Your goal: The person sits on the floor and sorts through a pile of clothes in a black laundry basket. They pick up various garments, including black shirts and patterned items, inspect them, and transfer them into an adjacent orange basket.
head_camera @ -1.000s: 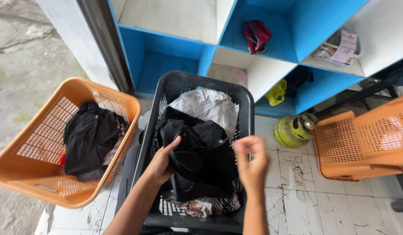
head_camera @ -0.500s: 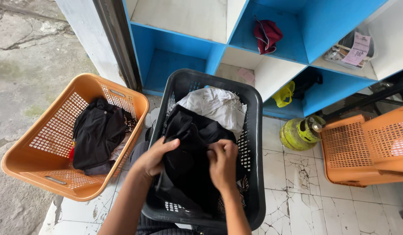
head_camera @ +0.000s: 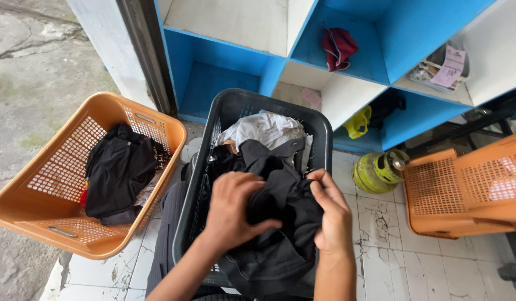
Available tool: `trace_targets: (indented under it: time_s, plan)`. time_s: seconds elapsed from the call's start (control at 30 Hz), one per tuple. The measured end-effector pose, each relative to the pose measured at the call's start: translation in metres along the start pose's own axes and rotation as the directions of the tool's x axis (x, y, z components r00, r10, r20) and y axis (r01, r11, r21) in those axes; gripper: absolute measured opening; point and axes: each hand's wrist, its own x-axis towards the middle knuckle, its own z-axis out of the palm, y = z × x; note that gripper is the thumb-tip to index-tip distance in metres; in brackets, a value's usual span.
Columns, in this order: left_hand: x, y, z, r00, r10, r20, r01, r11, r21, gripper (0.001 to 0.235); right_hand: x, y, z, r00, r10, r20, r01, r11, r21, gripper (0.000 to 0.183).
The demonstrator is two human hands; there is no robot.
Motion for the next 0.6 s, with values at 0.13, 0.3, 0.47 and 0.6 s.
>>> trace_targets:
  time_s: [0.13, 0.3, 0.47, 0.6]
  plan:
    - [0.006, -0.005, 0.011, 0.971, -0.154, 0.185, 0.16, 0.987, -0.021, 0.046, -0.009, -0.014, -0.021, 0.984, -0.177, 0.029, 0.179, 0.97, -0.167, 0.014]
    - [0.004, -0.035, 0.023, 0.56, -0.616, 0.554, 0.786, 0.606, -0.121, 0.009, 0.02, -0.034, -0.042, 0.789, -0.606, -0.099, 0.255, 0.47, -0.845, 0.02]
    - [-0.005, -0.061, 0.049, 0.517, -0.641, 0.567, 0.788, 0.099, -0.607, 0.022, 0.01, -0.009, -0.004, 0.504, -0.807, 0.309, 0.39, -0.106, -0.915, 0.031]
    - [-0.012, -0.074, 0.055, 0.235, -0.784, 0.574, 0.741, -0.238, -0.628, 0.026, -0.03, 0.018, 0.03, 0.53, -0.583, 0.616, 0.756, -0.004, -0.654, 0.047]
